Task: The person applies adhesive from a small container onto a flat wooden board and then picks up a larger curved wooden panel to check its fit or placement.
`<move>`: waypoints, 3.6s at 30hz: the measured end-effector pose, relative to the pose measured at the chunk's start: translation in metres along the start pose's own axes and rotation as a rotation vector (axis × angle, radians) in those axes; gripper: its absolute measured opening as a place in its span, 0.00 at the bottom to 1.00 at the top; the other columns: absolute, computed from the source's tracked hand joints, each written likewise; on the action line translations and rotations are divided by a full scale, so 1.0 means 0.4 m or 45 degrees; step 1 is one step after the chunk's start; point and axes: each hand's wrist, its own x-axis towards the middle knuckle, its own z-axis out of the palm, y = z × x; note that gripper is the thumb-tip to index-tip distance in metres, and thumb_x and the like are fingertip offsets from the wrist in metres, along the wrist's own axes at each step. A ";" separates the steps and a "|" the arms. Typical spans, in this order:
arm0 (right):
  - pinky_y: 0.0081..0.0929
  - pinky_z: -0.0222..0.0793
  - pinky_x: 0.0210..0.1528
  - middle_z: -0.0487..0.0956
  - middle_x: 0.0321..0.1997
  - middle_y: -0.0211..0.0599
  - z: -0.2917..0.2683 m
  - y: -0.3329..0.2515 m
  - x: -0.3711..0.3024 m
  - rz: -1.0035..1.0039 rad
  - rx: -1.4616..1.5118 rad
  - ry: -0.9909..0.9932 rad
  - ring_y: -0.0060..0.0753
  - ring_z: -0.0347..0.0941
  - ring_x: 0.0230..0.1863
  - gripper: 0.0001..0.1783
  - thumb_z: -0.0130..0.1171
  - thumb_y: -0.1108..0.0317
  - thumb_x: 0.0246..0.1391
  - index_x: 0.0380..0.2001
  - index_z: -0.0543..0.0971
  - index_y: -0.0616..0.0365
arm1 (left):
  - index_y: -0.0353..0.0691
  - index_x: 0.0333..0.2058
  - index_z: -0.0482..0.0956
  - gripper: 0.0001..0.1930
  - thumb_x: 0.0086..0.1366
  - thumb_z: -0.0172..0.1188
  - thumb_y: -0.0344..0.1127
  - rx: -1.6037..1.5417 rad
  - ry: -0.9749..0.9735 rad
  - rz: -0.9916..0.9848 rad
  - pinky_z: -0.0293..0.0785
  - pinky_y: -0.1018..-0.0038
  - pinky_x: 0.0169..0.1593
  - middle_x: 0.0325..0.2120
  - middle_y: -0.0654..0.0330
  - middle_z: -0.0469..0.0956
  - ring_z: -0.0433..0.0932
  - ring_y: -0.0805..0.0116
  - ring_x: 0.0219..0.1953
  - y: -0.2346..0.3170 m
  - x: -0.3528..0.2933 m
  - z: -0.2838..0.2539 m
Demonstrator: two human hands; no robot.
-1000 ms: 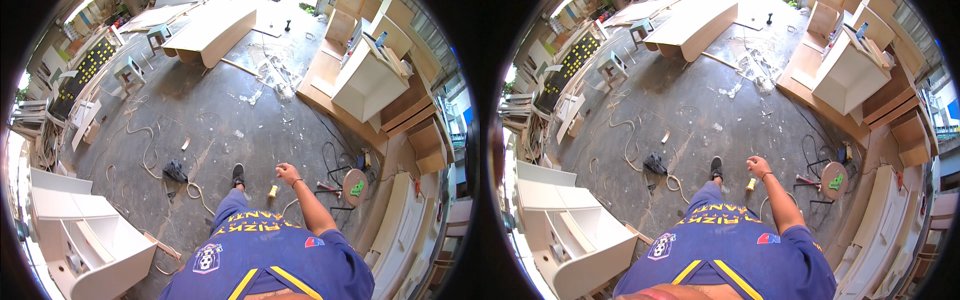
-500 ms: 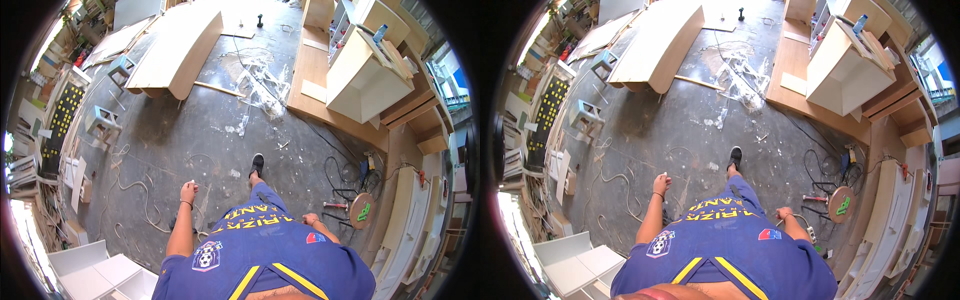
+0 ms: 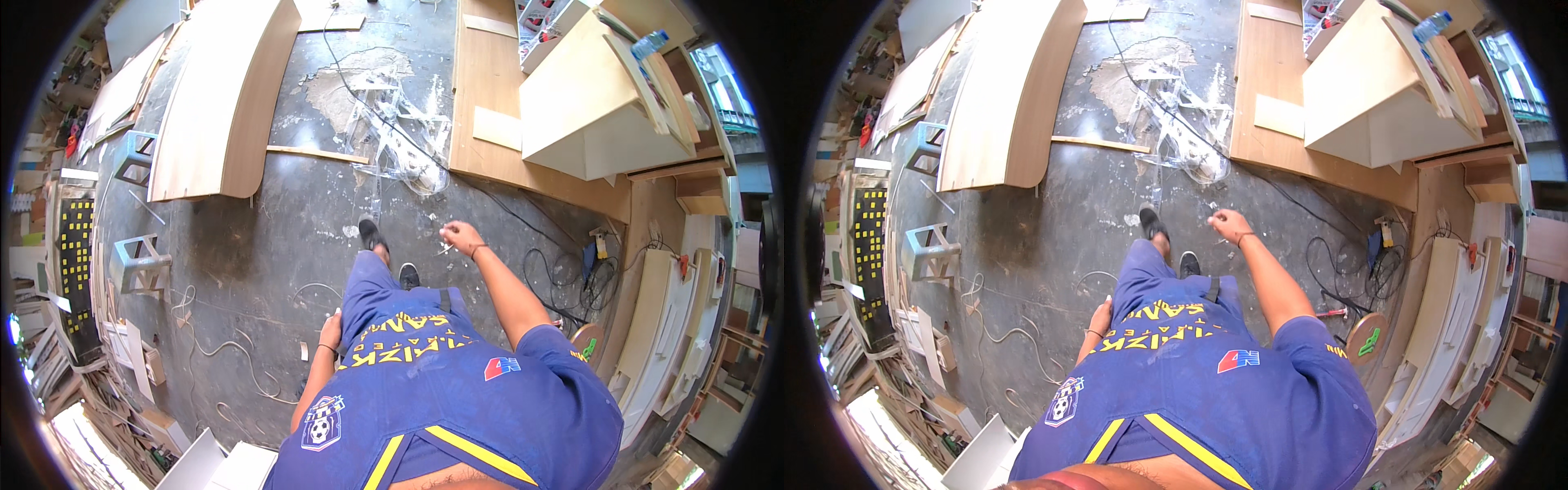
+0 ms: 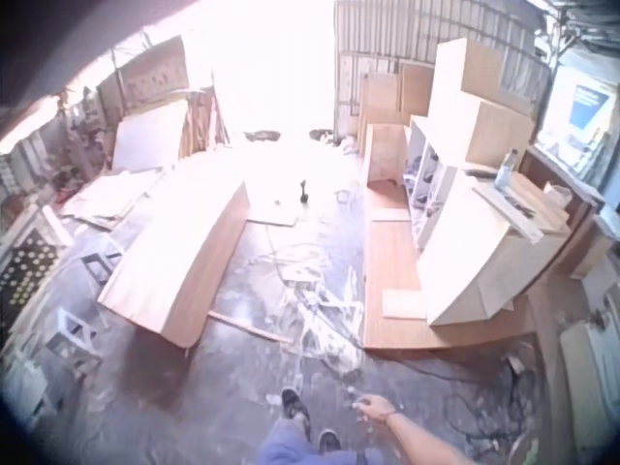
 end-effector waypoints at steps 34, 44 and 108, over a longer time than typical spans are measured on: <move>0.63 0.46 0.62 0.53 0.67 0.53 0.393 0.404 1.776 0.502 -0.993 0.459 0.57 0.49 0.67 0.69 0.69 0.30 0.22 0.68 0.50 0.42 | 0.37 0.48 0.71 0.33 0.45 0.71 0.47 0.540 0.132 -0.263 0.62 0.59 0.59 0.53 0.42 0.67 0.66 0.44 0.56 0.443 0.469 0.067; 0.55 0.61 0.55 0.68 0.56 0.49 0.405 0.387 1.648 0.335 -0.897 0.148 0.54 0.68 0.55 0.58 0.70 0.47 0.33 0.67 0.50 0.43 | 0.36 0.49 0.70 0.33 0.48 0.70 0.47 0.536 0.120 -0.216 0.62 0.59 0.59 0.52 0.42 0.67 0.66 0.44 0.56 0.438 0.436 0.063; 0.35 0.73 0.37 0.79 0.33 0.42 0.337 0.607 -0.831 0.777 0.325 0.091 0.41 0.77 0.34 0.15 0.51 0.68 0.52 0.43 0.77 0.60 | 0.35 0.40 0.79 0.29 0.53 0.59 0.58 0.514 0.054 0.143 0.71 0.64 0.51 0.41 0.44 0.79 0.77 0.50 0.47 -0.092 -0.006 -0.135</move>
